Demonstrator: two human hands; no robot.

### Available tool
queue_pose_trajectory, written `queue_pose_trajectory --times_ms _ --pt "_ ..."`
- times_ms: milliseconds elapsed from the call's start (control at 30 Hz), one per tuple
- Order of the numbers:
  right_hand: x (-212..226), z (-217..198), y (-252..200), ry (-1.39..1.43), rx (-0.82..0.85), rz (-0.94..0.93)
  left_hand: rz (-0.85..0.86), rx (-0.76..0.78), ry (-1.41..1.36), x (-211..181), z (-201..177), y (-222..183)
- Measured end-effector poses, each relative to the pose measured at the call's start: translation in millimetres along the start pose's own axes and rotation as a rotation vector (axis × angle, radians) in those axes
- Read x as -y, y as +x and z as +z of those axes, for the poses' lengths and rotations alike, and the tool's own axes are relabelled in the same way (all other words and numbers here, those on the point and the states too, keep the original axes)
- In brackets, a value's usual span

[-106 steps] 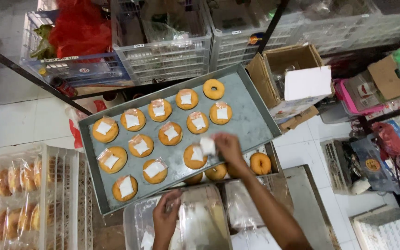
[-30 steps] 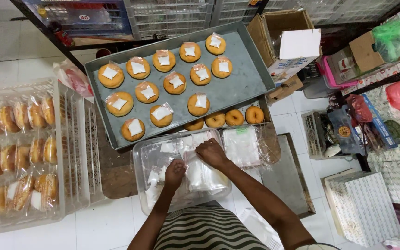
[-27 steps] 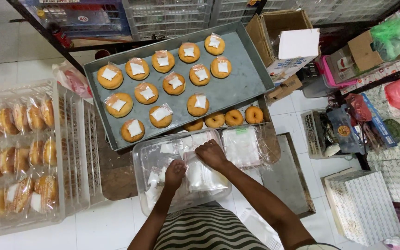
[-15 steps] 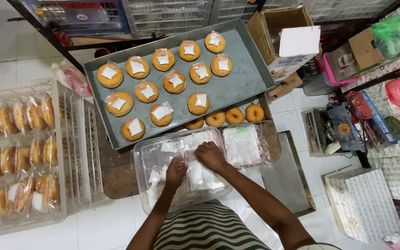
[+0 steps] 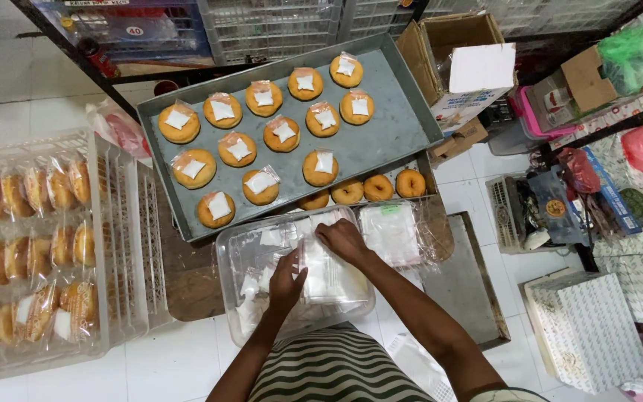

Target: The person places small white squares of paper onto donuts on a metal tray and then places the donuts into individual plastic bags by hand.

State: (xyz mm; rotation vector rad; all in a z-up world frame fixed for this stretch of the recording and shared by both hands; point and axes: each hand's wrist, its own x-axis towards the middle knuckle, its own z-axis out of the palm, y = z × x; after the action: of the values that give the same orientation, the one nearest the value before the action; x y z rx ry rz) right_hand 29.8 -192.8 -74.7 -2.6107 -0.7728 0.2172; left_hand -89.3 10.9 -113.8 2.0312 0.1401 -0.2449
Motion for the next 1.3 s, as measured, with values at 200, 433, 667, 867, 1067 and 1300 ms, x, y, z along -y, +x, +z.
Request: queue_pose_trajectory --times_ms 200,433,667,867,1067,1300 --pt "12 -52 9 0.118 -0.169 0.039 0.062 -0.076 0.046 30 14 2" --pt "69 -97 -1 0.353 -0.384 -0.187 -0.451 0.103 -0.992 -17 -38 20" --pt "141 -109 -4 0.209 -0.248 -0.502 -0.366 0.007 -1.190 -68 -98 21" --pt "165 -83 8 0.272 -0.229 -0.176 -0.280 -0.090 -1.092 -50 -80 6" --pt "176 -43 27 0.072 -0.268 -0.092 -0.102 -0.273 -0.680 -94 -105 -18" --pt "179 -47 38 0.255 -0.106 -0.028 -0.059 -0.346 -0.533 -101 -129 -29"
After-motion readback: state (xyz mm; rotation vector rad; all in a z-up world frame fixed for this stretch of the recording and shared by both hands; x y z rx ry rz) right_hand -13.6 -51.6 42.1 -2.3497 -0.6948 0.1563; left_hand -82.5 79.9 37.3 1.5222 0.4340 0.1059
